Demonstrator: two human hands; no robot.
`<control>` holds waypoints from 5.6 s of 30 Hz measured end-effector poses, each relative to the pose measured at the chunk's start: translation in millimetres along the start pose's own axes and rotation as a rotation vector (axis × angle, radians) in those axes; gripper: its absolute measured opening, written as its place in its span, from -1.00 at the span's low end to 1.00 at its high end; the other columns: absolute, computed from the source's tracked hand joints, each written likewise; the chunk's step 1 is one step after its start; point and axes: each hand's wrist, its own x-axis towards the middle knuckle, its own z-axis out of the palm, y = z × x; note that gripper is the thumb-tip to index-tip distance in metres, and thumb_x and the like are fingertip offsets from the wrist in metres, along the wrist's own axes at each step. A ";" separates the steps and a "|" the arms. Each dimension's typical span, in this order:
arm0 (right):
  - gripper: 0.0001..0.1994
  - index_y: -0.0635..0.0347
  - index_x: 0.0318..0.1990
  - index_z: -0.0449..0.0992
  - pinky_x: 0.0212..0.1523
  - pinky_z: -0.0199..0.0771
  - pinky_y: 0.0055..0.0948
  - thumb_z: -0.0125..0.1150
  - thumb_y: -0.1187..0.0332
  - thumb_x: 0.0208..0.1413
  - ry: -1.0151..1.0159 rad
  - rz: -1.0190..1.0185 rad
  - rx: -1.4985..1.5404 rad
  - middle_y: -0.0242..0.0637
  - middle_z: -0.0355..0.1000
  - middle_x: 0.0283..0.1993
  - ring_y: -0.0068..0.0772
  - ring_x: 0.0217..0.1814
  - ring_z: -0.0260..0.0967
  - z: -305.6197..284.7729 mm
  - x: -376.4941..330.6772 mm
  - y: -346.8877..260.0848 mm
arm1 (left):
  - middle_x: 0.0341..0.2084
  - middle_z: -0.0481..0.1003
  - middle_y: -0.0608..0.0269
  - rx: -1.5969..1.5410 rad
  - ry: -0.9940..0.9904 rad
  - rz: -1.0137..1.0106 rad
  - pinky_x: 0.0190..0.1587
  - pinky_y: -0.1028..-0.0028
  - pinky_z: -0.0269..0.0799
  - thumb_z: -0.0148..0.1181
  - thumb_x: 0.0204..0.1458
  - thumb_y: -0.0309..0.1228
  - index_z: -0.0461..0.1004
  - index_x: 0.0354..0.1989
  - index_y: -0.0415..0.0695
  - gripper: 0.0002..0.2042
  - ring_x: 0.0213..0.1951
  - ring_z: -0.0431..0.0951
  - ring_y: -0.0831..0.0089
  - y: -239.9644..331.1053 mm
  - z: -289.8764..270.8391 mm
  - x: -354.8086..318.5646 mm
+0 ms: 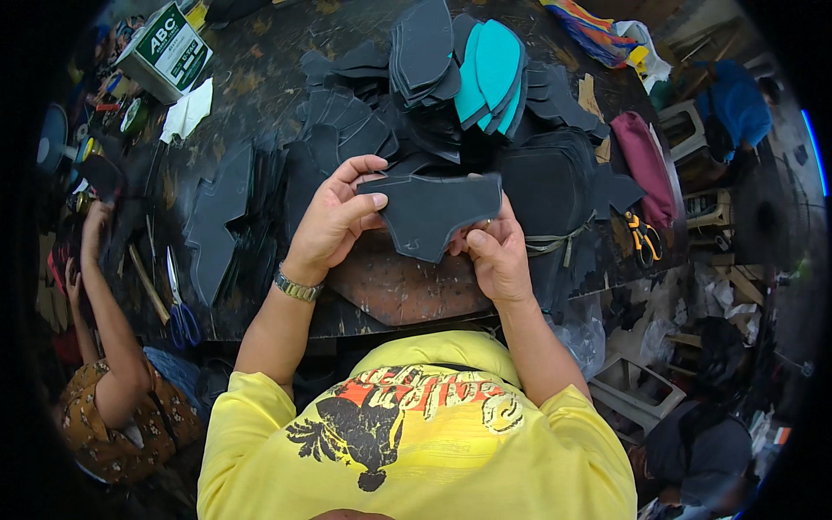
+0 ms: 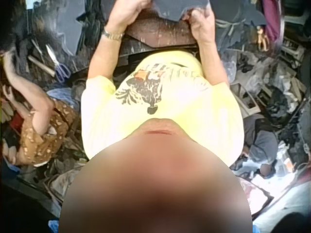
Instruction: The person removes black rubber pieces from a plastic bag and places them on a workbench. They then pick up and inspect several cardboard templates, comparing them to the rubber pieces and stacking them on the table.
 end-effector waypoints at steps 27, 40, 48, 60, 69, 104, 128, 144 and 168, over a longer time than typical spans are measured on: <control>-0.87 0.36 -0.25 0.60 -0.11 0.51 -0.57 0.19 0.46 0.24 0.071 0.057 -0.055 -0.28 0.59 -0.21 -0.56 -0.17 0.54 -4.4 -3.4 10.2 | -0.07 0.53 0.19 -0.005 -0.059 -0.098 -0.03 0.44 0.55 0.12 0.14 -0.56 0.35 0.14 -0.20 -0.64 -0.09 0.58 0.50 -10.3 7.4 -1.9; -0.74 0.36 0.00 0.49 -0.02 0.56 -0.47 0.05 0.36 0.29 0.051 0.038 -0.047 -0.16 0.57 -0.09 -0.43 -0.09 0.57 -6.5 1.2 6.8 | -0.02 0.55 0.23 0.202 -0.206 -0.264 0.05 0.57 0.43 0.09 0.25 -0.39 0.41 0.22 -0.30 -0.60 -0.04 0.52 0.63 -8.8 8.3 -4.7; -0.77 0.34 -0.06 0.50 -0.04 0.55 -0.49 0.09 0.37 0.23 0.085 0.149 0.041 -0.20 0.58 -0.15 -0.45 -0.14 0.56 -3.7 5.6 -3.1 | 0.07 0.49 0.17 0.169 -0.365 -0.291 0.20 0.52 0.32 -0.01 0.26 -0.46 0.31 0.30 -0.33 -0.56 0.06 0.47 0.53 -5.6 10.2 -8.0; -0.88 0.24 -0.24 0.53 -0.16 0.49 -0.54 0.10 0.40 0.21 0.091 0.197 0.024 -0.30 0.57 -0.29 -0.53 -0.27 0.52 -0.4 4.6 -6.3 | 0.13 0.43 0.21 0.217 -0.404 -0.311 0.28 0.47 0.22 -0.02 0.25 -0.50 0.33 0.29 -0.28 -0.58 0.15 0.40 0.50 -11.1 4.2 -4.2; -0.85 0.24 -0.12 0.53 -0.10 0.49 -0.53 0.14 0.41 0.24 0.084 0.157 0.049 -0.32 0.56 -0.19 -0.54 -0.18 0.51 -4.9 6.7 1.1 | 0.07 0.46 0.25 0.219 -0.344 -0.241 0.20 0.47 0.31 0.14 0.18 -0.51 0.40 0.21 -0.28 -0.59 0.09 0.44 0.53 -2.8 9.5 -5.7; -0.50 0.23 0.31 0.20 -0.32 0.54 -0.55 0.09 0.52 0.22 0.052 -0.006 -0.057 -0.20 0.43 0.05 -0.52 -0.16 0.49 4.4 2.9 1.6 | -0.25 0.58 0.32 0.273 -0.045 -0.038 -0.29 0.61 0.59 -0.03 0.28 -0.49 0.37 0.25 -0.17 -0.63 -0.30 0.62 0.63 5.9 4.4 -2.0; -0.74 0.23 0.04 0.40 -0.44 0.43 -0.63 0.21 0.54 0.22 0.060 0.014 -0.088 -0.28 0.51 -0.28 -0.61 -0.47 0.42 0.4 -0.1 11.3 | -0.10 0.48 0.30 0.430 0.048 0.205 -0.27 0.71 0.47 0.26 0.06 -0.60 0.43 0.13 -0.20 -0.59 -0.25 0.50 0.74 -3.3 0.0 3.3; -0.78 0.24 0.03 0.48 -0.29 0.33 -0.46 0.08 0.34 0.35 0.501 -0.458 -0.209 -0.27 0.53 -0.13 -0.46 -0.34 0.32 -63.0 -44.0 -148.6 | -0.29 0.59 0.14 1.074 -0.007 0.517 -0.21 0.44 0.53 0.24 0.08 -0.53 0.55 -0.08 -0.20 -0.78 -0.31 0.63 0.30 -17.6 5.1 -2.9; -0.69 0.61 0.16 0.22 0.23 0.50 -0.08 -0.14 0.51 0.39 0.923 -0.508 0.094 0.21 0.42 0.05 0.01 0.07 0.47 -414.4 -156.3 -252.5 | 0.30 0.22 -0.23 1.653 0.144 0.390 0.36 -0.19 0.01 0.28 0.09 -0.10 0.35 0.27 -0.05 -0.41 0.39 0.08 -0.30 -19.0 -11.4 -34.4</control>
